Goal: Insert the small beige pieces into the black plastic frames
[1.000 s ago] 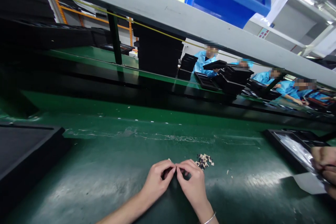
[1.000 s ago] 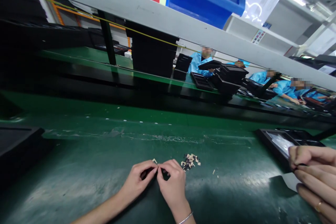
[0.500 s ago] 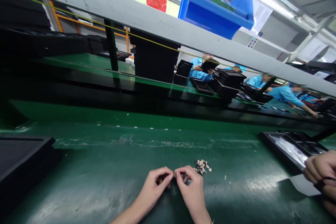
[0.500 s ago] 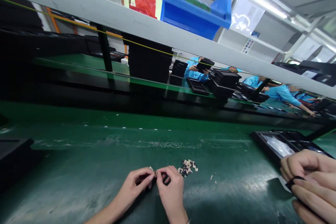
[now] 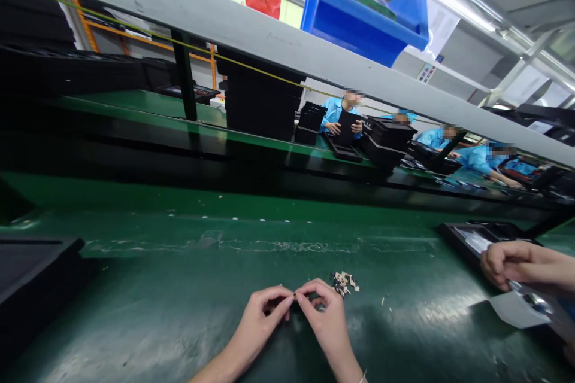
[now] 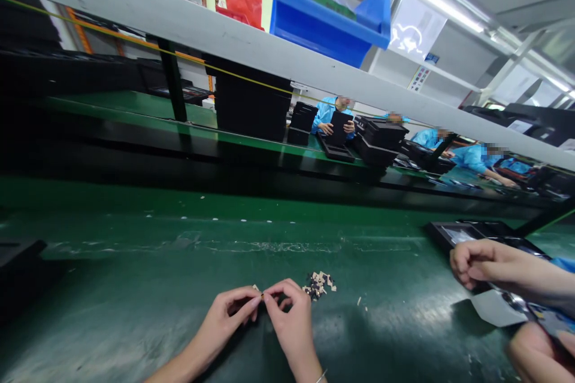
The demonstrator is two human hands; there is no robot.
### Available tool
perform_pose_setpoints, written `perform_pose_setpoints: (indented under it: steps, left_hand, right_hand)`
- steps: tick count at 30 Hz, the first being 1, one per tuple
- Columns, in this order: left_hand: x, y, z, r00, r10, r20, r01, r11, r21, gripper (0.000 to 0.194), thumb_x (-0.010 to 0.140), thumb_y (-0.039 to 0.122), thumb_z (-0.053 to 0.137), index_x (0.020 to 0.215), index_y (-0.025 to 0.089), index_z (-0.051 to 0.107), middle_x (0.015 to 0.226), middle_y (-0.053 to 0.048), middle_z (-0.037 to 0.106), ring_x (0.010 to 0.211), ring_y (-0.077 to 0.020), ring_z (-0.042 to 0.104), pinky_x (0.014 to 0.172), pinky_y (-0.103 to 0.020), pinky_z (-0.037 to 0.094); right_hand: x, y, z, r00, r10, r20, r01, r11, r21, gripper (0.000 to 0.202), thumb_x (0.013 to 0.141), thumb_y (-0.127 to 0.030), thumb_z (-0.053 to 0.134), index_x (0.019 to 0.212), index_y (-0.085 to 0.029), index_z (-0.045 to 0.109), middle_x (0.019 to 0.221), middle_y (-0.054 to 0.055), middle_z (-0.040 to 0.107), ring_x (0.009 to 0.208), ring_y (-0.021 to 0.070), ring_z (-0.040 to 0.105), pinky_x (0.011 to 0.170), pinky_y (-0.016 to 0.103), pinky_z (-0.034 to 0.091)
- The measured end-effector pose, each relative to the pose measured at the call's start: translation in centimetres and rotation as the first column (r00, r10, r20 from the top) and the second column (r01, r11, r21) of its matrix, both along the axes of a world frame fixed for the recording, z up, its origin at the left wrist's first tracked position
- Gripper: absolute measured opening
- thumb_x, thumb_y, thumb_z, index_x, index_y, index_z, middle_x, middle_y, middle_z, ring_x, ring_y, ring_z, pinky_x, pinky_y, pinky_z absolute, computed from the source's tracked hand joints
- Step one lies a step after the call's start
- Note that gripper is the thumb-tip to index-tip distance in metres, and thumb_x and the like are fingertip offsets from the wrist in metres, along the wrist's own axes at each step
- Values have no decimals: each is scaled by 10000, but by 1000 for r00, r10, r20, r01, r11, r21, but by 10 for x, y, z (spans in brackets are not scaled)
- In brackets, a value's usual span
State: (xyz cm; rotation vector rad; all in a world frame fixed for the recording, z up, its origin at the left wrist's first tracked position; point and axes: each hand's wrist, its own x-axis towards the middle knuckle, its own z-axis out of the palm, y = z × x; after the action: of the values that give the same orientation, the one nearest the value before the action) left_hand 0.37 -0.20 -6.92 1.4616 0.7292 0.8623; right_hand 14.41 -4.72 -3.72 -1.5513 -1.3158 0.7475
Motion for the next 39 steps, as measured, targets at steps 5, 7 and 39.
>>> perform_pose_setpoints:
  steps: [5, 7, 39]
  left_hand:
    - [-1, -4, 2, 996, 93, 5, -93, 991, 99, 216, 878, 357, 474, 835, 158, 544, 753, -26, 546, 663, -141, 495, 590, -219, 366]
    - [-2, -6, 3, 992, 125, 1, -123, 975, 185, 184, 886, 332, 465, 824, 166, 514, 836, -39, 536, 723, -148, 500, 620, -223, 369]
    - [-1, -6, 2, 990, 120, -72, -100, 965, 241, 254, 871, 325, 483, 756, 152, 628, 700, -33, 567, 637, -147, 497, 599, -218, 372]
  right_hand:
    - [0, 3, -8, 965, -69, -254, 44, 994, -102, 183, 696, -319, 665, 684, -136, 658, 664, 37, 616, 610, 133, 531, 500, 199, 376]
    - [1, 4, -11, 954, -67, -292, 32, 992, -122, 214, 694, -342, 660, 682, -129, 651, 638, 35, 615, 565, 121, 510, 472, 195, 369]
    - [-5, -5, -2, 951, -64, 304, 14, 987, 163, 137, 803, -220, 576, 732, -192, 690, 696, 30, 613, 589, 132, 533, 506, 223, 413]
